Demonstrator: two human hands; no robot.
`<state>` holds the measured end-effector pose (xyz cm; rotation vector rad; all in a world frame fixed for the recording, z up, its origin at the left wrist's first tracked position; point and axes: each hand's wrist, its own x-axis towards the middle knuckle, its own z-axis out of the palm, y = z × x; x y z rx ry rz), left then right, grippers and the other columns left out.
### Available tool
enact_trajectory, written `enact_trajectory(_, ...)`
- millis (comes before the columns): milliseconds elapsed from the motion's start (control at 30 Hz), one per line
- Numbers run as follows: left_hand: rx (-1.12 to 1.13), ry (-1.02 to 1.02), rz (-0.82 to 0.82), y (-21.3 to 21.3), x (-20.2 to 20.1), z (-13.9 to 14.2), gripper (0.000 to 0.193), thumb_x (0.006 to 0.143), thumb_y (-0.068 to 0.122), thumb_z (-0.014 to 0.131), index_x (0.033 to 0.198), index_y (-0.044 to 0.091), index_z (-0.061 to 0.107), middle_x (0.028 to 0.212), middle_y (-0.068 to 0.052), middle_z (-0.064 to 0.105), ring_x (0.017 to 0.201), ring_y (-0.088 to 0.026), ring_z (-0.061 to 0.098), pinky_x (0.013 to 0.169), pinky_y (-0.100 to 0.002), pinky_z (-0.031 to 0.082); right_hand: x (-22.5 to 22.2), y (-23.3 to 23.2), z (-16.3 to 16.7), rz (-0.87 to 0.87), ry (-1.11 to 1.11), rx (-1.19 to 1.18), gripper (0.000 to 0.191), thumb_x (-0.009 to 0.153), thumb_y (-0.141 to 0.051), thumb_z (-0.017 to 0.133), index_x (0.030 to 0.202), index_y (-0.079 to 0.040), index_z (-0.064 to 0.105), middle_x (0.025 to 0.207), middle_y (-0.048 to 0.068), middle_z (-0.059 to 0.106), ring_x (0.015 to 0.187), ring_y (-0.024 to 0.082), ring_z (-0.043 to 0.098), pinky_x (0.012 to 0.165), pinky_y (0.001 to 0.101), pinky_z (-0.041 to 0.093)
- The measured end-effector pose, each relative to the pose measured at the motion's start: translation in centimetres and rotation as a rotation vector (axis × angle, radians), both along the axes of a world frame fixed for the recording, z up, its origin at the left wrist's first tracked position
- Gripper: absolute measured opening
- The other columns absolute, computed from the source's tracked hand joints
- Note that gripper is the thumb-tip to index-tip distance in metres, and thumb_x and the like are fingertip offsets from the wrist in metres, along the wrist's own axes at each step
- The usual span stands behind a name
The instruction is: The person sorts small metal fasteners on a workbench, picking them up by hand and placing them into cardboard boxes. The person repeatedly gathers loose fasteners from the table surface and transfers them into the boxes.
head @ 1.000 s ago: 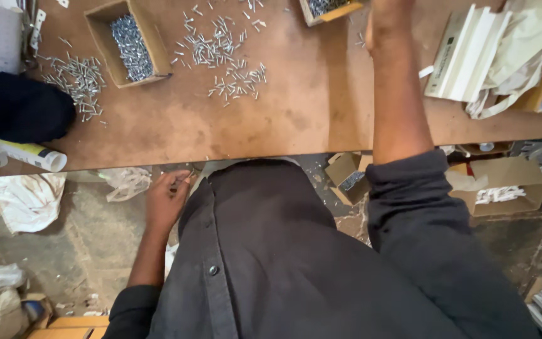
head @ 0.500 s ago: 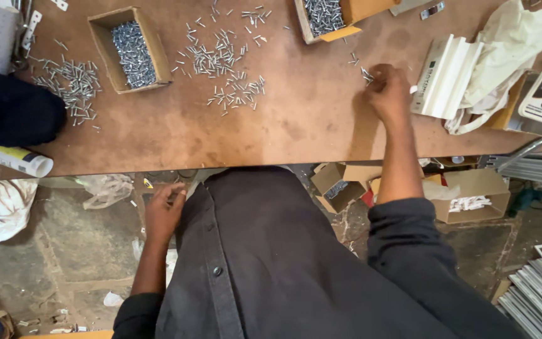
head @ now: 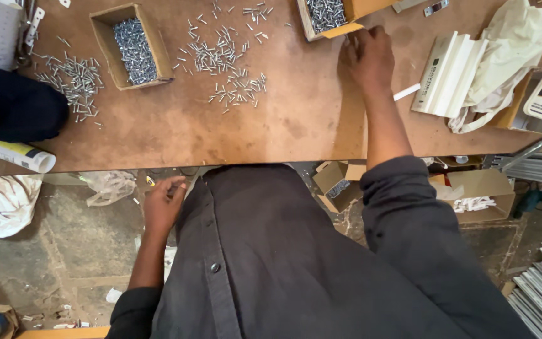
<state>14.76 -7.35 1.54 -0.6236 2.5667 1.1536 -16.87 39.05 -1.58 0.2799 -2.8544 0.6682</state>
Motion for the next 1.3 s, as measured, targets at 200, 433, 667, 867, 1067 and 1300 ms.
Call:
enact_trajectory(200,0.027,-0.026,0.064,0.0,1.0,-0.1,0.022,0.094,0.019,0.073,0.114,0.010,0.075,0.102,-0.009,0.073,0.082,-0.018,0.071,0.071,-0.032,0.056,0.0,-0.1,-1.3,-0.009,0.034,0.084,0.015,0.094,-0.017,0.073,0.108,-0.012,0.071,0.107,0.012,0.060,0.103,0.037,0.056,0.086,0.0494,0.049)
enact_trajectory(433,0.024,-0.031,0.112,0.3,1.4,-0.5,0.021,0.094,0.021,0.074,0.113,0.012,0.077,0.101,-0.009,0.073,0.083,-0.018,0.072,0.072,-0.031,0.057,2.8,2.1,-2.0,-0.073,0.062,-0.074,0.037,0.104,-0.017,0.067,0.137,-0.002,0.059,0.144,0.026,0.051,0.136,0.047,0.044,0.116,0.0523,0.035)
enact_trajectory(667,0.023,-0.056,0.059,0.9,0.9,0.0,0.023,0.094,0.019,0.072,0.115,0.012,0.076,0.104,-0.009,0.074,0.086,-0.019,0.073,0.073,-0.032,0.056,3.2,-2.2,-3.0,-0.022,-0.057,-0.040,0.056,0.113,-0.024,0.058,0.156,0.007,0.040,0.159,0.034,0.035,0.147,0.052,0.033,0.123,0.0559,0.026)
enact_trajectory(867,0.019,-0.010,0.033,-0.2,0.4,0.9,0.022,0.095,0.019,0.071,0.115,0.011,0.076,0.107,-0.008,0.074,0.086,-0.020,0.072,0.075,-0.032,0.056,2.5,-1.6,-2.2,0.092,0.088,-0.063,0.024,0.104,-0.007,0.065,0.127,-0.001,0.067,0.138,0.017,0.062,0.132,0.038,0.055,0.112,0.0458,0.047)
enact_trajectory(1067,0.047,-0.058,0.115,-0.5,2.3,0.2,0.024,0.095,0.018,0.072,0.116,0.010,0.075,0.103,-0.010,0.073,0.084,-0.018,0.072,0.074,-0.030,0.056,3.6,1.9,0.1,0.153,0.026,-0.046,0.015,0.104,-0.008,0.073,0.119,-0.007,0.074,0.126,0.009,0.067,0.123,0.034,0.059,0.106,0.0445,0.051)
enact_trajectory(1300,0.071,-0.011,0.084,-0.5,2.5,-0.8,0.024,0.094,0.018,0.072,0.116,0.008,0.075,0.105,-0.009,0.074,0.085,-0.017,0.072,0.073,-0.030,0.056,4.3,2.8,1.8,0.196,-0.123,-0.063,0.030,0.083,-0.010,0.077,0.113,-0.007,0.076,0.119,0.015,0.065,0.111,0.038,0.058,0.095,0.0459,0.049)
